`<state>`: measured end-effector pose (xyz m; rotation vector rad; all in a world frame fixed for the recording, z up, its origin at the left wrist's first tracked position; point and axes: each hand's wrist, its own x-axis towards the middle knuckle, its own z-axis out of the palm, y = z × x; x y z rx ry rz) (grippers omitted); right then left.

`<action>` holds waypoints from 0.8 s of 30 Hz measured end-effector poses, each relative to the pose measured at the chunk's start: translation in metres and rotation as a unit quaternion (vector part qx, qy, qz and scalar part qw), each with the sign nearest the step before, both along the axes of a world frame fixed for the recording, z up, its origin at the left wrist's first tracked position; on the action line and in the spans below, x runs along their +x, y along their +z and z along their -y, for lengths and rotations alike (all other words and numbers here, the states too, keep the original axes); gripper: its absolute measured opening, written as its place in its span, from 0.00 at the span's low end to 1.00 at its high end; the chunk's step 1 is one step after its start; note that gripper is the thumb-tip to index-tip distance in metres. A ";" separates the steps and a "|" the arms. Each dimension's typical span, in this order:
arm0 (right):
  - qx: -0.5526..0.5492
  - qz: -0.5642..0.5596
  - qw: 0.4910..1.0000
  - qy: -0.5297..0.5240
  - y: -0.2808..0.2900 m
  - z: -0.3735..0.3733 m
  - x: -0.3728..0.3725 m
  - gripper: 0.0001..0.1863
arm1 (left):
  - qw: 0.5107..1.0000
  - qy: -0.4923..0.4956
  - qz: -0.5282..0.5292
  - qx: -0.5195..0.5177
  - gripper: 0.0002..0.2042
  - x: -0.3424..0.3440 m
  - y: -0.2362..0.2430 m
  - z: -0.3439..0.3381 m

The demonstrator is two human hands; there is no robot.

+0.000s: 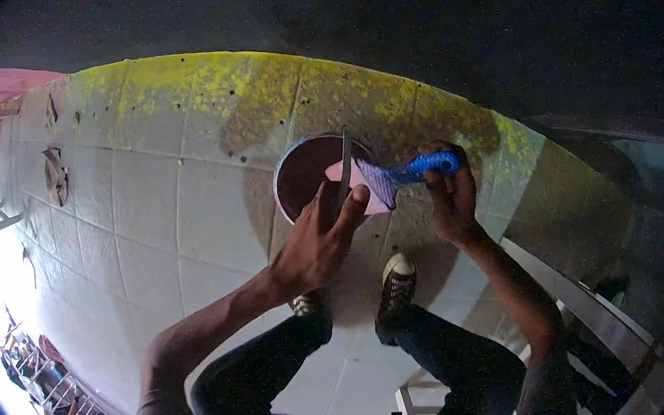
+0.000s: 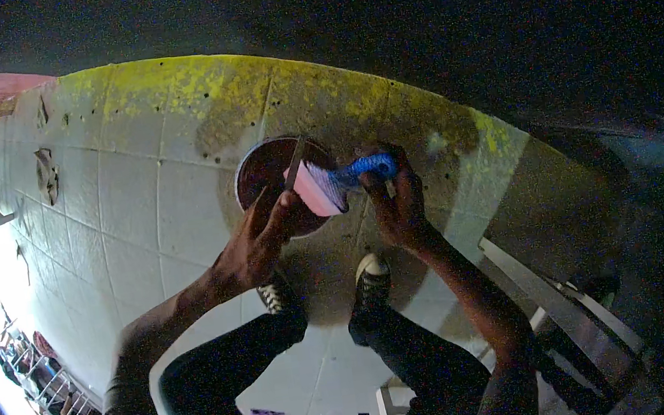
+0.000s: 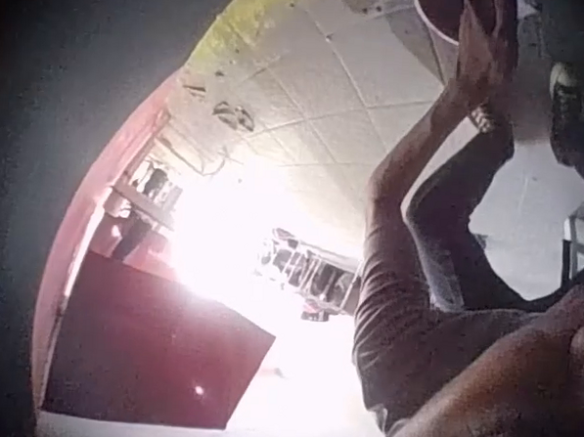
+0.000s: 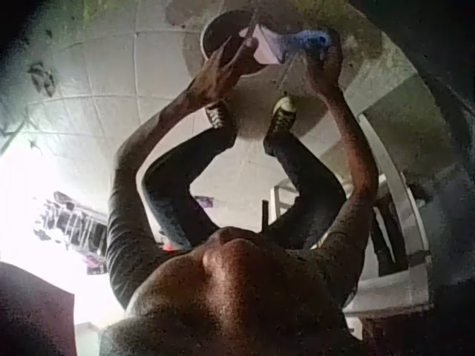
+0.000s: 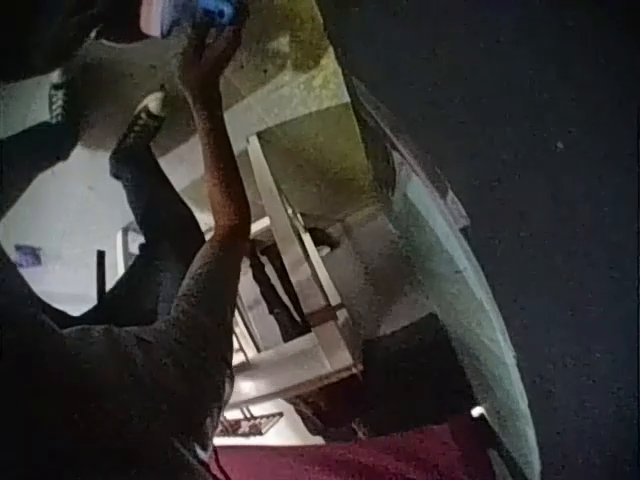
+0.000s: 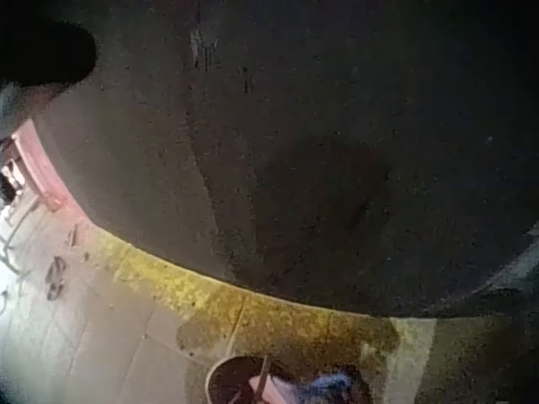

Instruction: Painting a wall with pink paint using a brush.

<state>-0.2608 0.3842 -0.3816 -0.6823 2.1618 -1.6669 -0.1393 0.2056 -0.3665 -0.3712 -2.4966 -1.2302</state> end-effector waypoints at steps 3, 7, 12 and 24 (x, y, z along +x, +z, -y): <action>-0.066 0.002 0.998 0.023 -0.026 0.009 -0.016 0.16 | 0.975 -0.014 0.204 0.086 0.25 0.003 -0.010 0.009; -0.015 -0.069 0.997 0.024 -0.040 0.013 -0.038 0.17 | 0.837 0.078 0.443 0.313 0.25 -0.020 -0.003 0.011; -0.026 -0.090 0.992 0.088 -0.049 0.029 -0.054 0.17 | 0.907 0.015 0.373 0.195 0.25 -0.028 -0.006 0.021; -0.068 -0.146 0.972 0.169 -0.049 0.066 -0.040 0.16 | 0.848 -0.005 0.496 0.186 0.11 -0.044 -0.041 0.086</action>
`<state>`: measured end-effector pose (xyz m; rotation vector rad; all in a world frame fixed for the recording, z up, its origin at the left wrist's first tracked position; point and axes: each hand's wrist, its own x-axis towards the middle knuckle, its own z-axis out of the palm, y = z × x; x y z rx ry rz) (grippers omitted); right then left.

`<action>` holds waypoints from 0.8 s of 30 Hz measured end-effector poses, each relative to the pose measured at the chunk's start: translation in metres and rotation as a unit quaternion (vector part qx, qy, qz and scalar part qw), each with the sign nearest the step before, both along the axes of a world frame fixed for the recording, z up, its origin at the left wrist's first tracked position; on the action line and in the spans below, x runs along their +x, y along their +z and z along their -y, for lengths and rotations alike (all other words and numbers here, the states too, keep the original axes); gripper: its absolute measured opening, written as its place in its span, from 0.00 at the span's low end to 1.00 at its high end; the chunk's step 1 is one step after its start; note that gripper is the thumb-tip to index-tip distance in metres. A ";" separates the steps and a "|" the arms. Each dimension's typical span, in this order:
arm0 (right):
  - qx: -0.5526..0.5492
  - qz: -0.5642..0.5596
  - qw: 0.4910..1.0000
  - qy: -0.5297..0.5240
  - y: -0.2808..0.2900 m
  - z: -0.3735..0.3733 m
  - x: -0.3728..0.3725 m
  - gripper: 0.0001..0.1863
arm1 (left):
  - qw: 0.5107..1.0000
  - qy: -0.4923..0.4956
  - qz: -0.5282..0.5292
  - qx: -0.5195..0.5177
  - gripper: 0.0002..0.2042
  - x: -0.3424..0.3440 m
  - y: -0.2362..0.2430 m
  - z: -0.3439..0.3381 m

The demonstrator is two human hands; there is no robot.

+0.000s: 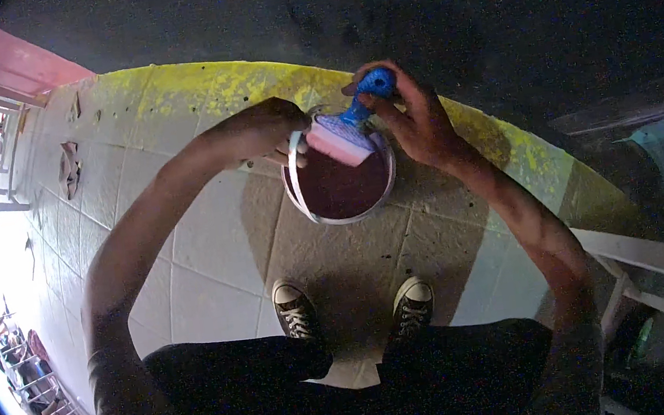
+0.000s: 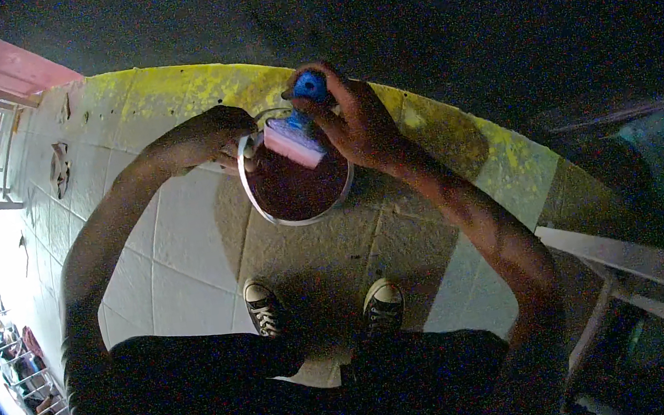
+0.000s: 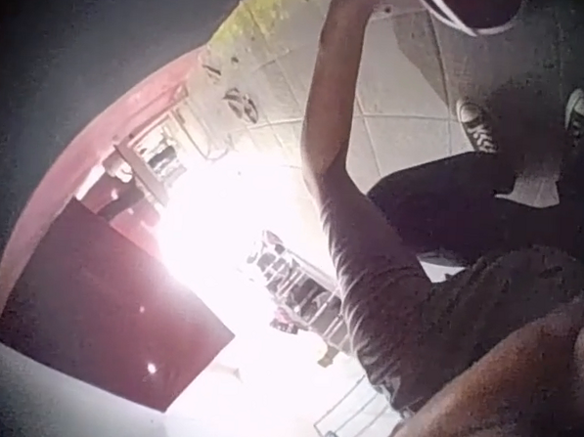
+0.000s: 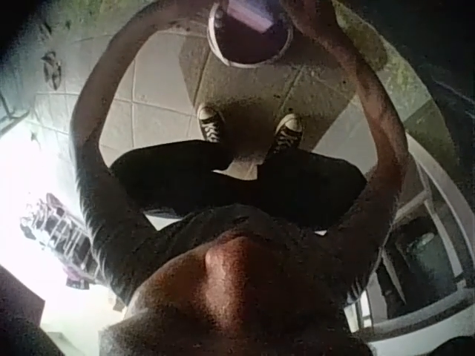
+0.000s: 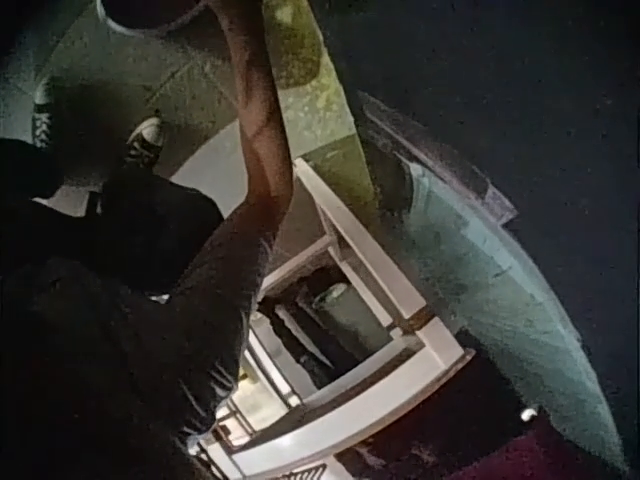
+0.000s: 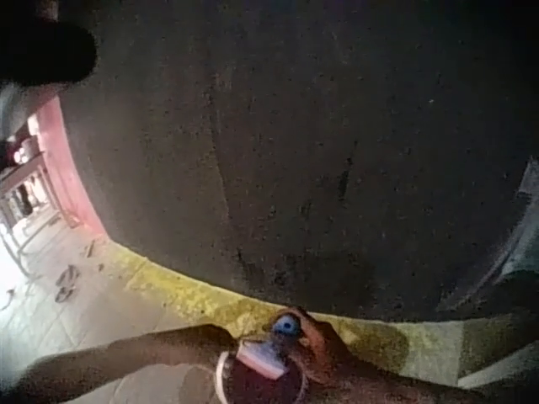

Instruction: Painting a wall with pink paint using a brush.

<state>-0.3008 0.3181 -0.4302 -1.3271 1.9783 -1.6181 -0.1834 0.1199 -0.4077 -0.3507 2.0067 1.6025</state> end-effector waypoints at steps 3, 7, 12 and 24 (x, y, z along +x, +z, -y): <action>-0.004 -0.071 0.997 0.041 -0.002 0.007 0.003 0.16 | 0.836 -0.259 -0.299 -0.380 0.11 0.009 -0.020 0.022; 0.049 -0.105 0.993 0.027 -0.022 0.003 0.014 0.17 | 0.728 -0.332 -0.369 -0.473 0.18 0.000 -0.056 0.051; 0.092 -0.071 0.993 -0.007 -0.007 -0.001 0.016 0.17 | 0.755 -0.338 -0.256 -0.500 0.17 -0.005 -0.097 0.056; 0.160 -0.147 0.973 0.083 0.013 0.008 0.038 0.09 | 0.988 0.085 0.110 -0.073 0.22 -0.027 -0.117 0.031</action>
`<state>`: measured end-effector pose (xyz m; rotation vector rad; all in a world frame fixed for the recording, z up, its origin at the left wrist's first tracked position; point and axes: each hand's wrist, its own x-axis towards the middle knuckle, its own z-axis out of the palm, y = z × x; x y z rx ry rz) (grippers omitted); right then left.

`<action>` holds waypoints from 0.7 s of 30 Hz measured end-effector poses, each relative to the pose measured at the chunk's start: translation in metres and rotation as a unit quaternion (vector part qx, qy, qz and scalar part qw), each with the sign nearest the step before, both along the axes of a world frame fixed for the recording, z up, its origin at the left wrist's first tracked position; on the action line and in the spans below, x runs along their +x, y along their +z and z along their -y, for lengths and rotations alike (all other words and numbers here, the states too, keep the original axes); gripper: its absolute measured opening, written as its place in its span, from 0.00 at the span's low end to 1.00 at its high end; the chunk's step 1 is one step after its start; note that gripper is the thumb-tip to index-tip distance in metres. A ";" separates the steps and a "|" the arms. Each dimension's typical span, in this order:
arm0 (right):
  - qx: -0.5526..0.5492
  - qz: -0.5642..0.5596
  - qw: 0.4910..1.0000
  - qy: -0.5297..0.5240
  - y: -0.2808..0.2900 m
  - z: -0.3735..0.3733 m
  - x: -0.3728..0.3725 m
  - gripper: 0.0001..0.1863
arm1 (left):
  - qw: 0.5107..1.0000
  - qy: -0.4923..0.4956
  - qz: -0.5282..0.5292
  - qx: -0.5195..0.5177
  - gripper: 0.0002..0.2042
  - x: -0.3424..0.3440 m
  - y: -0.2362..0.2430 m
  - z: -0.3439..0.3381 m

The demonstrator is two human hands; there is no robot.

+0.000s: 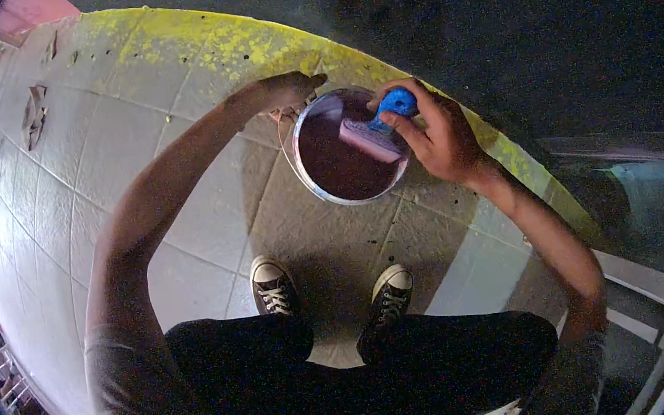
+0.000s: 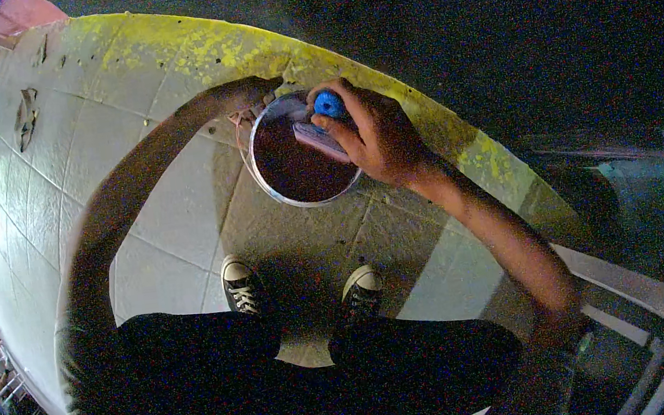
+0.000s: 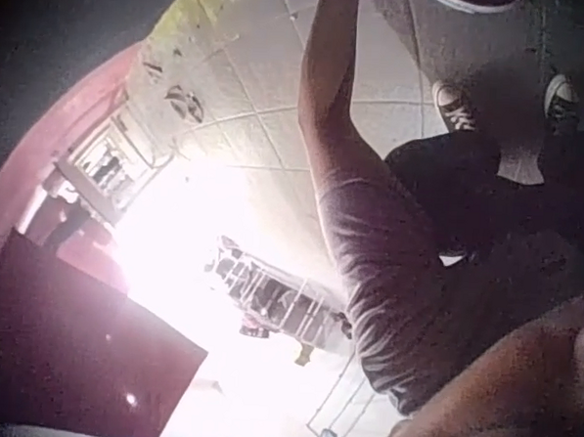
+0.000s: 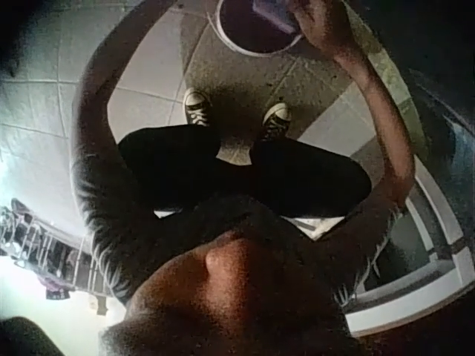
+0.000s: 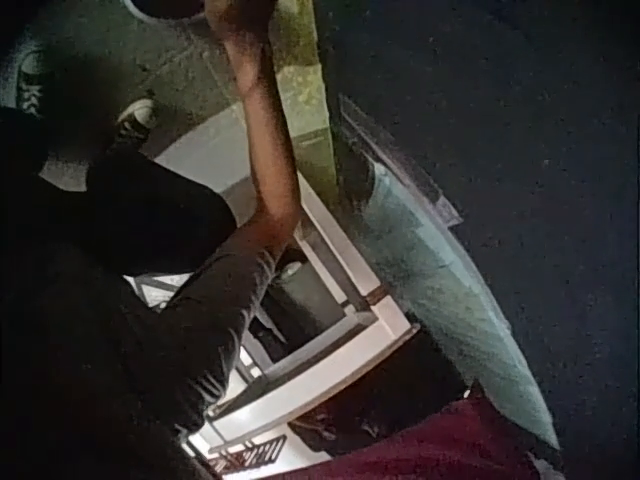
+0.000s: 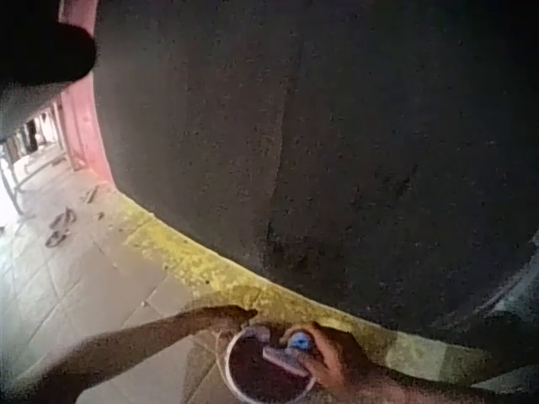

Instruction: Painting a wall with pink paint using a brush.

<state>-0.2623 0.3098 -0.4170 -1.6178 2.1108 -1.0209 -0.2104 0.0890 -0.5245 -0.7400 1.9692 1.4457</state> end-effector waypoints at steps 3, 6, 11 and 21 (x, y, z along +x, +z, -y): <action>-0.018 0.055 0.997 -0.055 -0.007 -0.001 0.004 0.10 | 0.996 -0.088 -0.026 -0.016 0.20 -0.005 -0.018 0.017; 0.017 -0.044 0.999 -0.011 -0.034 -0.002 0.008 0.10 | 0.998 -0.059 -0.039 -0.001 0.20 -0.001 -0.019 0.014; 0.007 0.029 0.997 -0.069 -0.033 0.005 0.003 0.10 | 0.982 -0.034 -0.130 0.130 0.21 0.013 -0.036 0.021; -0.021 0.006 1.000 -0.014 -0.036 -0.006 0.011 0.09 | 0.985 0.057 -0.096 0.131 0.15 0.018 -0.049 0.024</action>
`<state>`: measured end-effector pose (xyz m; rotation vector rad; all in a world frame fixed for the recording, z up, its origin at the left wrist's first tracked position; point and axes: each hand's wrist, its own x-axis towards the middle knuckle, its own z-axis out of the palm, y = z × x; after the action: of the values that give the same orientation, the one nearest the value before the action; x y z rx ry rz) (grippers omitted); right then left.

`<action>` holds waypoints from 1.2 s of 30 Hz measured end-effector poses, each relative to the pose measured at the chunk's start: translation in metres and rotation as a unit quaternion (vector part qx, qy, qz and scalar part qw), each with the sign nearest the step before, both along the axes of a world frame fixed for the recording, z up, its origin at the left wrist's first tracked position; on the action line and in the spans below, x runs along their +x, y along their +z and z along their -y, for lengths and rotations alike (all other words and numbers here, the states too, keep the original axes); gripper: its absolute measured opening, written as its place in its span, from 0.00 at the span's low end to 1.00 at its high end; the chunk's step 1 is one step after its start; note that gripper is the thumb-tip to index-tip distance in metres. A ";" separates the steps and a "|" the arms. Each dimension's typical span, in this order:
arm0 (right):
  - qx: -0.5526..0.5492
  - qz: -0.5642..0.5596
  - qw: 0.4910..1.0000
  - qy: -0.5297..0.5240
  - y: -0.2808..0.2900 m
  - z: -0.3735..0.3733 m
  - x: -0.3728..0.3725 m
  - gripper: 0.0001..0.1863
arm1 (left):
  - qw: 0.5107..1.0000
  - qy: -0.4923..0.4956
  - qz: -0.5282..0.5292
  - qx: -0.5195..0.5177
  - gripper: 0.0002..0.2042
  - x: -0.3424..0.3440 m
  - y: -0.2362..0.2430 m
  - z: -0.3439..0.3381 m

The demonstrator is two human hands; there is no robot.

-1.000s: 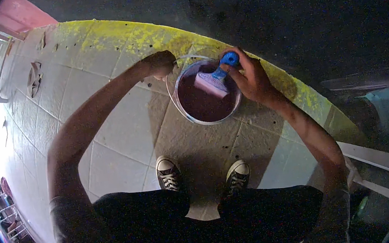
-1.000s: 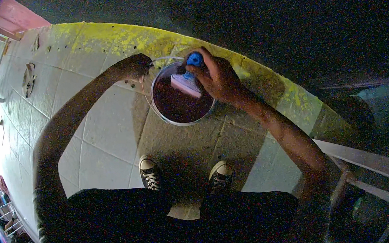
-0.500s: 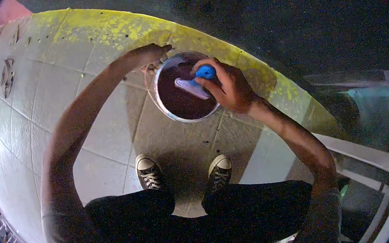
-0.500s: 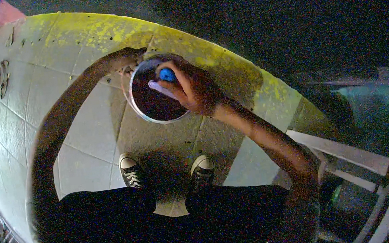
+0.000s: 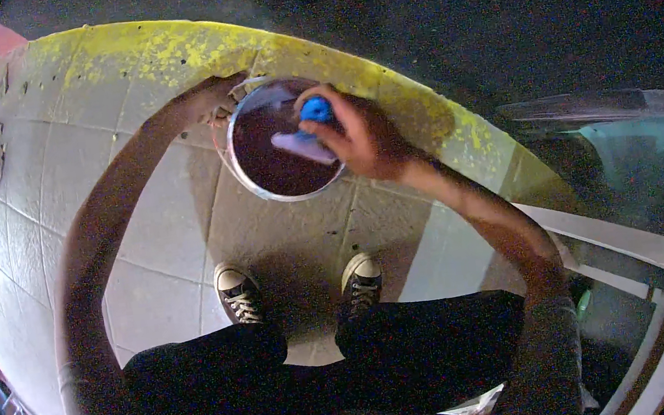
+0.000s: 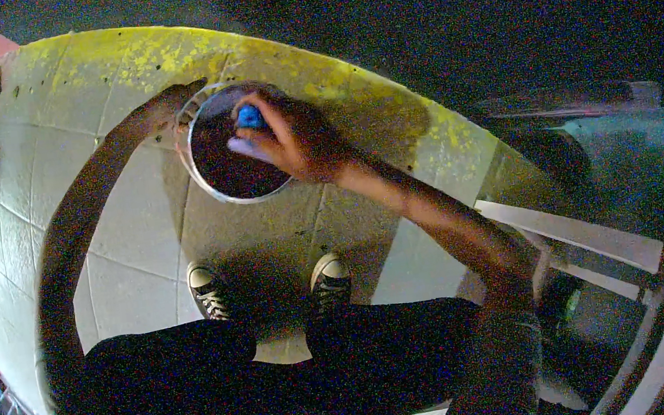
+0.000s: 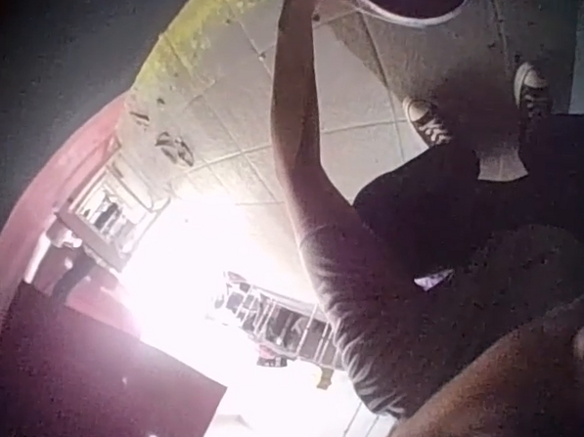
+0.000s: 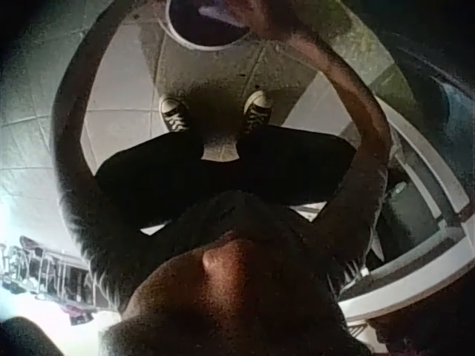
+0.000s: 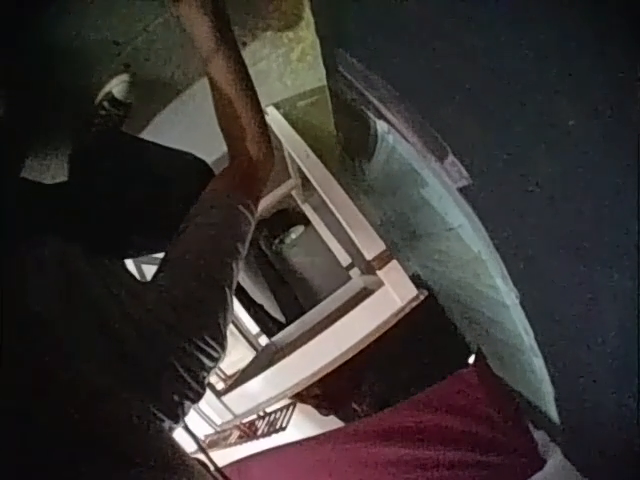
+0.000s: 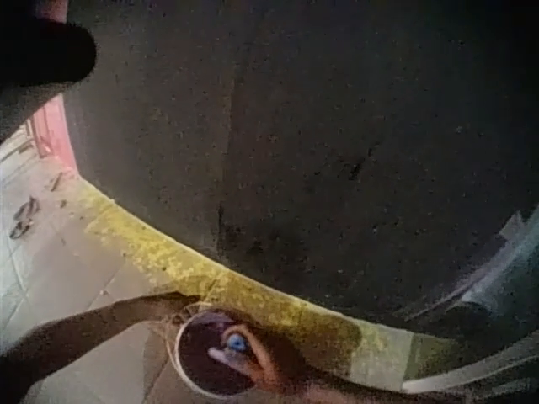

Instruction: Painting a wall with pink paint using a brush.

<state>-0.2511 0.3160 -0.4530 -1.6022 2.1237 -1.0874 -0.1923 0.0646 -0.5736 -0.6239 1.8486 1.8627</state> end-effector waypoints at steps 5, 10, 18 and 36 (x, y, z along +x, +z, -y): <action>-0.019 0.154 0.985 -0.075 0.012 -0.013 -0.012 0.10 | 0.995 -0.072 -0.058 -0.023 0.24 -0.004 -0.002 -0.003; -0.060 0.124 0.989 -0.056 0.007 -0.012 -0.012 0.11 | 0.999 -0.012 -0.025 -0.019 0.16 -0.002 0.001 -0.005; -0.092 0.126 0.984 -0.090 -0.002 -0.017 -0.021 0.10 | 0.999 -0.005 -0.022 0.025 0.15 0.001 0.014 -0.006; -0.136 0.148 0.964 -0.172 0.009 -0.013 0.002 0.11 | 0.999 0.038 0.031 0.011 0.16 -0.002 0.012 -0.015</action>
<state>-0.2488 0.3292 -0.4436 -1.0932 2.1638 -1.6746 -0.1939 0.0791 -0.5613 -0.7444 1.7846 1.8871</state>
